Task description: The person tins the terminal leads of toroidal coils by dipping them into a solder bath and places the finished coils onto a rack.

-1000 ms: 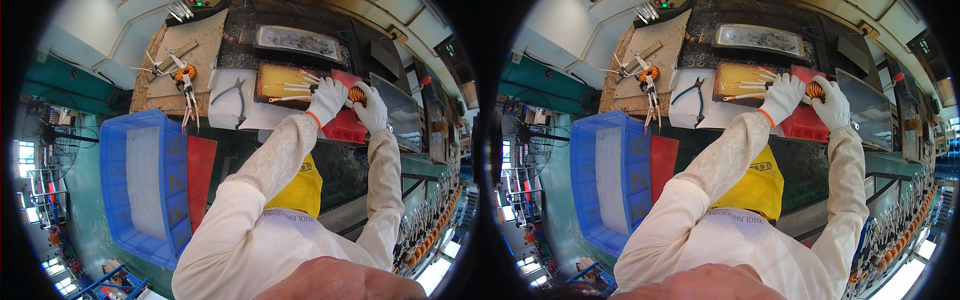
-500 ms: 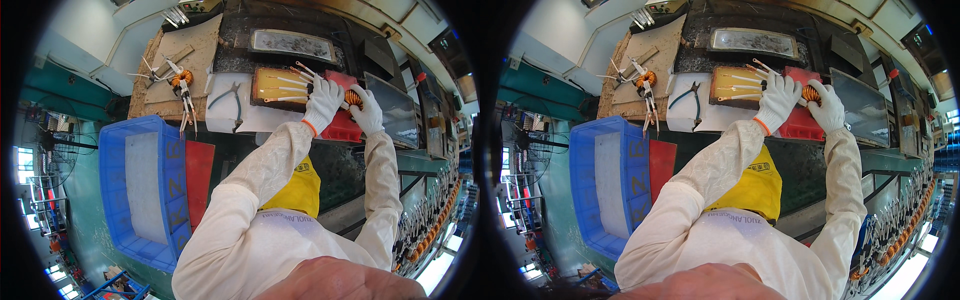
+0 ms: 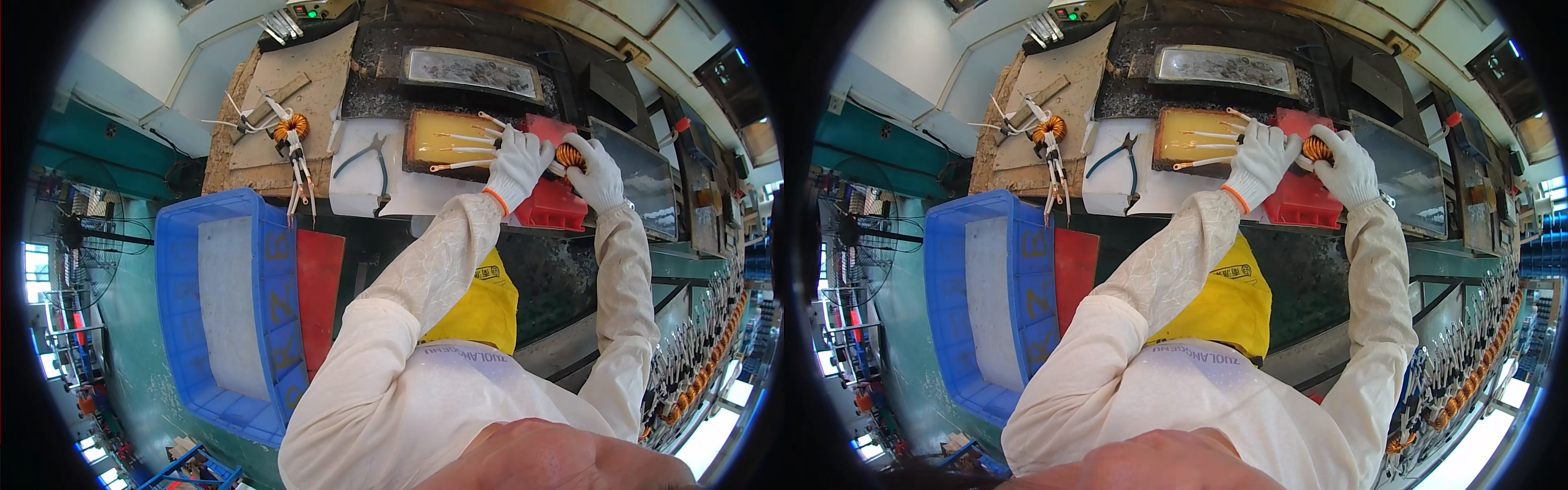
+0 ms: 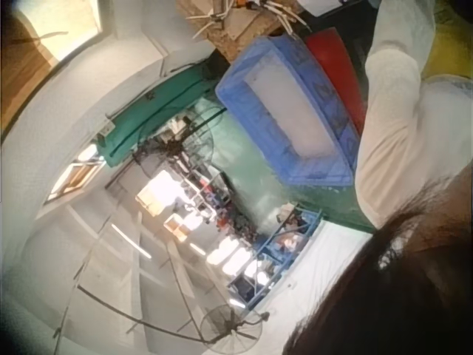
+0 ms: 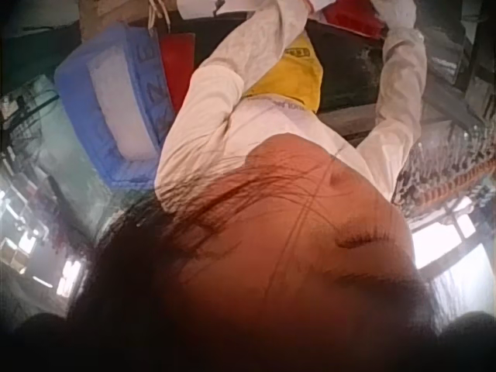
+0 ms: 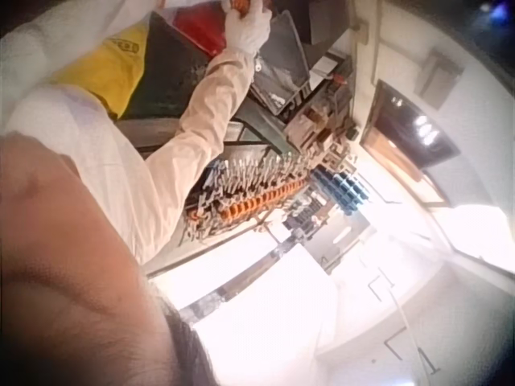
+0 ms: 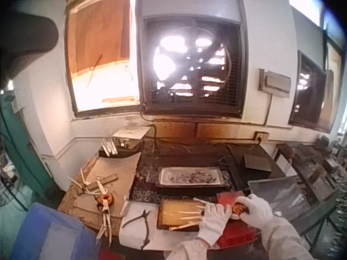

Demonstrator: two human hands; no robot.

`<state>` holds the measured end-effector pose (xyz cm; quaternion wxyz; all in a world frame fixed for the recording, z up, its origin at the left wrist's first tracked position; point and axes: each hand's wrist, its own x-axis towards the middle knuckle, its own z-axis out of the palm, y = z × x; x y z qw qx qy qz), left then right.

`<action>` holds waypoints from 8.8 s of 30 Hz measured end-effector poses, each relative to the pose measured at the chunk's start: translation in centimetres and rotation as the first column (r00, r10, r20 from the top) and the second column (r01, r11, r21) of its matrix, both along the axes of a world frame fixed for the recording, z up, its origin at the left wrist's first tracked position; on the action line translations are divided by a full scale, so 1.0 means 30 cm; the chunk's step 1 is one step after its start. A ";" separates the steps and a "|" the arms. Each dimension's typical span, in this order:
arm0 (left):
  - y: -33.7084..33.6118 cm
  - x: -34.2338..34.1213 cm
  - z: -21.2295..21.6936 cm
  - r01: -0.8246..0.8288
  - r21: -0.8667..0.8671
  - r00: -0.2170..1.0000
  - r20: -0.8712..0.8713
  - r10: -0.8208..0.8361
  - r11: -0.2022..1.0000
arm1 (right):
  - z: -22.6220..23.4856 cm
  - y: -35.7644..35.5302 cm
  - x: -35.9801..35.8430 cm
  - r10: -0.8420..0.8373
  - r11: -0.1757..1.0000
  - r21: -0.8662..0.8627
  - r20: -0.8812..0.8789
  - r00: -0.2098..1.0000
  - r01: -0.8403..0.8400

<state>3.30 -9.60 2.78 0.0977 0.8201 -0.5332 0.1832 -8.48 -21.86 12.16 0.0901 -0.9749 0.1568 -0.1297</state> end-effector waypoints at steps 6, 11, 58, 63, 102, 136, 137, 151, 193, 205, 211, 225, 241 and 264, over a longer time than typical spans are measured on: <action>-0.008 0.008 -0.003 -0.001 -0.021 0.999 -0.033 0.000 1.000 | 0.006 -0.008 0.022 0.000 1.000 0.001 -0.027 1.000 0.000; 0.000 0.010 0.000 -0.022 -0.087 0.999 0.028 0.025 0.996 | 0.010 -0.015 0.036 0.009 1.000 -0.013 -0.051 0.999 -0.010; 0.011 0.018 0.018 0.019 -0.026 0.989 -0.145 -0.023 0.999 | 0.012 -0.011 0.040 0.002 1.000 -0.011 -0.084 0.996 -0.003; 0.032 0.035 0.001 0.126 -0.244 0.981 0.175 -0.084 0.962 | -0.056 0.032 -0.039 -0.108 0.994 0.030 0.098 0.989 0.106; 0.071 0.018 0.035 0.233 -0.394 0.961 0.236 -0.147 0.889 | -0.057 0.106 -0.052 -0.274 0.961 0.070 0.106 0.956 0.268; -0.301 -0.071 -0.059 -0.395 -0.521 -0.846 -0.116 -0.520 0.757 | -0.374 0.286 -0.379 -0.843 -0.382 0.703 0.002 0.538 -0.600; -0.302 -0.061 -0.078 -0.406 -0.519 -0.837 -0.121 -0.534 0.753 | -0.372 0.291 -0.385 -0.892 -0.375 0.573 -0.010 0.452 -0.729; -0.309 -0.044 -0.070 -0.373 -0.372 -0.879 -0.152 -0.453 0.850 | -0.579 0.230 -0.520 -0.942 -0.290 0.244 -0.244 0.231 -0.925; -0.330 0.055 -0.046 -0.476 -0.343 -0.876 0.104 -0.471 0.810 | -0.413 0.275 -0.499 -0.929 -0.256 0.273 0.195 0.314 -0.927; -0.331 0.039 0.003 -0.531 -0.206 -0.846 0.073 -0.528 0.822 | -0.343 0.258 -0.504 -0.919 -0.219 0.321 0.249 0.306 -0.921; -0.331 0.035 -0.019 -0.531 -0.270 -0.845 0.101 -0.525 0.803 | -0.306 0.252 -0.518 -0.921 -0.167 0.399 0.262 0.287 -0.901; -0.330 0.032 -0.016 -0.532 -0.289 -0.845 0.115 -0.522 0.796 | -0.212 0.265 -0.513 -0.905 -0.081 0.500 0.327 0.274 -0.863; -0.326 0.024 0.001 -0.533 -0.271 -0.841 0.063 -0.538 0.801 | -0.217 0.272 -0.513 -0.919 -0.092 0.493 0.293 0.265 -0.865; -0.331 0.042 -0.033 -0.518 -0.337 -0.851 0.106 -0.515 0.786 | -0.223 0.283 -0.511 -0.907 -0.101 0.469 0.318 0.274 -0.877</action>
